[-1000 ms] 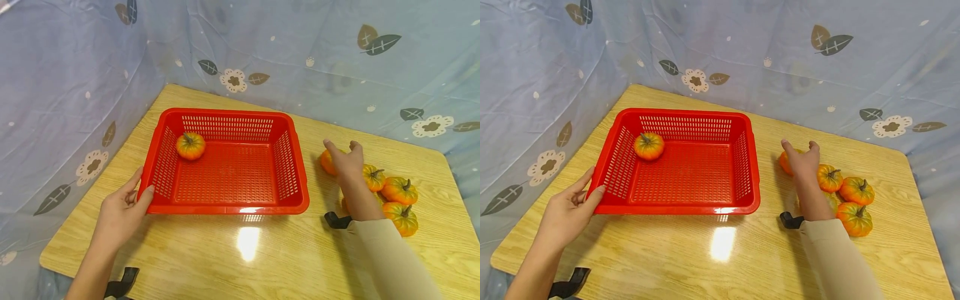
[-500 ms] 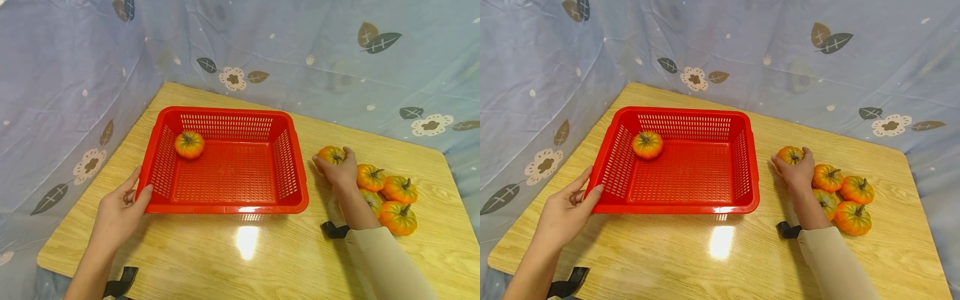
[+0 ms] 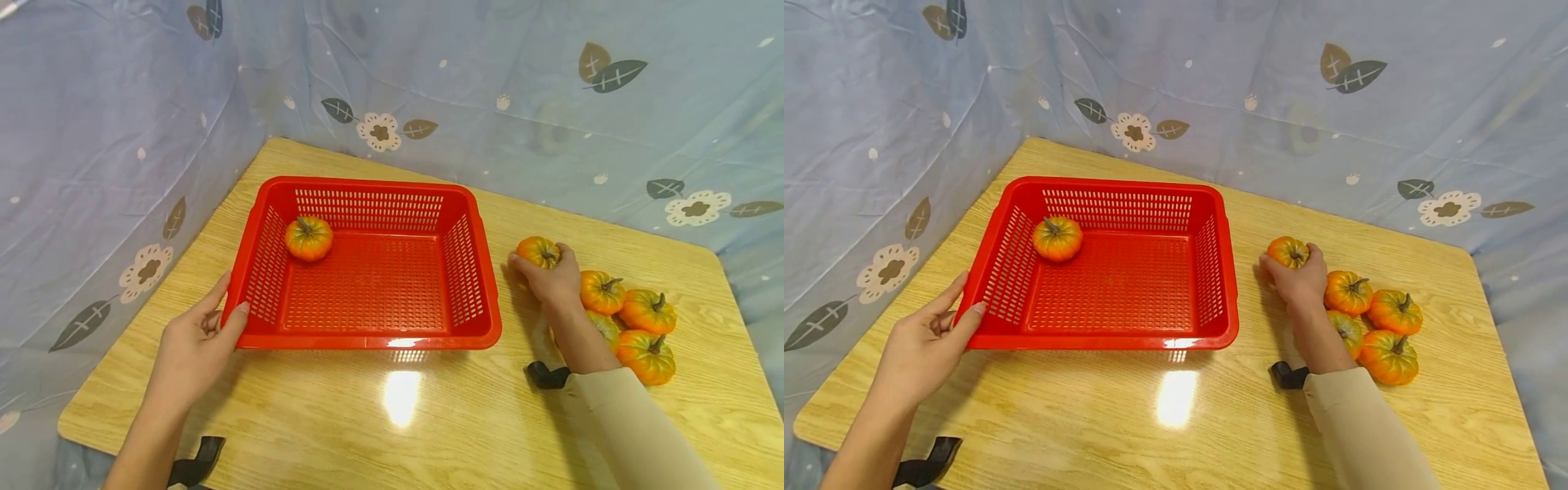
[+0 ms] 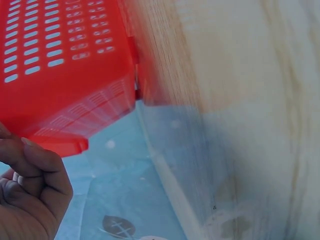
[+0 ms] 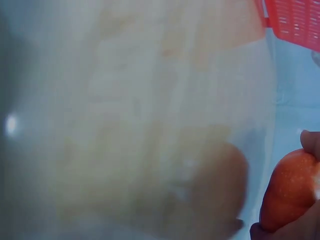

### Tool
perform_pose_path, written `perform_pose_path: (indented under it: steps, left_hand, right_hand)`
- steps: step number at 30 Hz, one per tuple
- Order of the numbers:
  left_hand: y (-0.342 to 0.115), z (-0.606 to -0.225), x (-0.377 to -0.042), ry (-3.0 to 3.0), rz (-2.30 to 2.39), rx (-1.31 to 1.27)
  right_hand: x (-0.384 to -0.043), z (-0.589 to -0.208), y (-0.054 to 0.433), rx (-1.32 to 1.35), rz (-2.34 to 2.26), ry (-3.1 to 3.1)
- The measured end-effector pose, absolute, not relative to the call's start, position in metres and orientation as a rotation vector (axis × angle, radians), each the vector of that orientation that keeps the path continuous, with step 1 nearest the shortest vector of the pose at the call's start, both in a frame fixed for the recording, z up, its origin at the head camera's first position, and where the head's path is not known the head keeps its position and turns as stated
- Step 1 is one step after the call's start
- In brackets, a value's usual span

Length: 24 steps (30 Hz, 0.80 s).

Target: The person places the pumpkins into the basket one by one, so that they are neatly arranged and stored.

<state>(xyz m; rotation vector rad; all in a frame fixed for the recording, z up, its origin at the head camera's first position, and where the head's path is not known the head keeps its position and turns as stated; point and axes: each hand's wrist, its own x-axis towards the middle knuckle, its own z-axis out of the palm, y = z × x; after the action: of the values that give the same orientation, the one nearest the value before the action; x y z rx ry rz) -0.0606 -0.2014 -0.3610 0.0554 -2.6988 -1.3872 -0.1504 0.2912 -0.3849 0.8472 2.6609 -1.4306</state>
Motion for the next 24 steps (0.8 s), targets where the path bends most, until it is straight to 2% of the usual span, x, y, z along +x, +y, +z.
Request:
perform_pose_path:
  steps: [7, 24]
  left_hand:
    - [-0.202, -0.362, -0.061, -2.694, -1.392, 0.051]
    - [-0.205, -0.366, -0.063, -2.663, -1.381, 0.016]
  right_hand:
    - [-0.163, -0.363, 0.281, 0.792, -1.461, 2.709]
    - [-0.199, -0.276, 0.227, 0.451, -1.525, 2.844]
